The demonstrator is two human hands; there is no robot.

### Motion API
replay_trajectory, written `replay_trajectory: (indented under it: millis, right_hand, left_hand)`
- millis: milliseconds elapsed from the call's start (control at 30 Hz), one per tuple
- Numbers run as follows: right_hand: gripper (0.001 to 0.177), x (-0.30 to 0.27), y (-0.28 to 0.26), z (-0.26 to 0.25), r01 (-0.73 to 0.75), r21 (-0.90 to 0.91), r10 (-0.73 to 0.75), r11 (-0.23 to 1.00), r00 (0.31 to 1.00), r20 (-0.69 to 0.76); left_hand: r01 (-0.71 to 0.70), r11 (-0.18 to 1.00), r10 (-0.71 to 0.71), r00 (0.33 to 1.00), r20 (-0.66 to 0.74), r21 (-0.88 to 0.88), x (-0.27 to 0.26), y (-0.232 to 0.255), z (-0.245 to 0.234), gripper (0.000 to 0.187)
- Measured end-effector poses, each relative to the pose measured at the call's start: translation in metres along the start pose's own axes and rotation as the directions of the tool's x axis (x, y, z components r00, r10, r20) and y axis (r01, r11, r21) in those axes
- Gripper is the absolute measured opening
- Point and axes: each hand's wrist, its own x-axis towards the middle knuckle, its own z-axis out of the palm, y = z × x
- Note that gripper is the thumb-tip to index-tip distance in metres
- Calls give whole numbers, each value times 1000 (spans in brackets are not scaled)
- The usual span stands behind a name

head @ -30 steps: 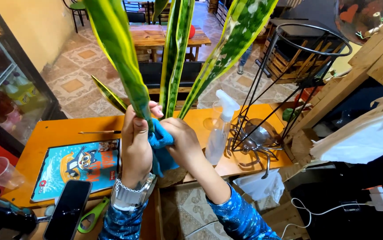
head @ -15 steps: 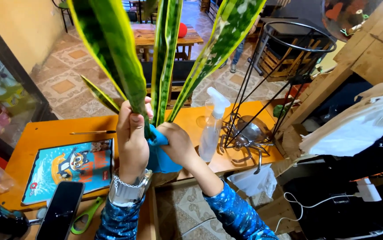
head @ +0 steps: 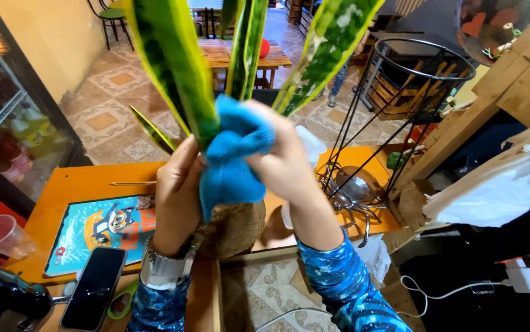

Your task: Wiping the leaves of a houseplant with a cloth.

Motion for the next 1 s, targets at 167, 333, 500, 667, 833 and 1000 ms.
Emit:
replay_trajectory:
  millis: [167, 333, 500, 667, 833, 1000]
  right_hand:
    - [46, 13, -37, -3, -1, 639, 109, 769, 986, -129]
    - [50, -1, -16, 24, 128, 316, -75, 940, 982, -175]
    - [47, -12, 14, 40, 71, 43, -61, 997, 977, -205]
    - [31, -23, 23, 43, -56, 56, 63, 997, 987, -147]
    - [29, -49, 66, 65, -73, -48, 67, 996, 992, -108]
    - [31, -81, 112, 101, -138, -455, 118, 880, 990, -73]
  left_hand:
    - [244, 959, -245, 969, 15, -146, -6, -19, -2, 31]
    - [86, 952, -89, 996, 4, -292, -7, -21, -2, 28]
    - [-112, 904, 111, 993, 26, 413, -6, -20, -5, 21]
    - [-14, 934, 21, 1000, -14, 357, -5, -26, -12, 35]
    - [70, 981, -72, 997, -3, -178, -1, -15, -11, 48]
    - [49, 999, -48, 998, 32, -12, -8, -10, -12, 58]
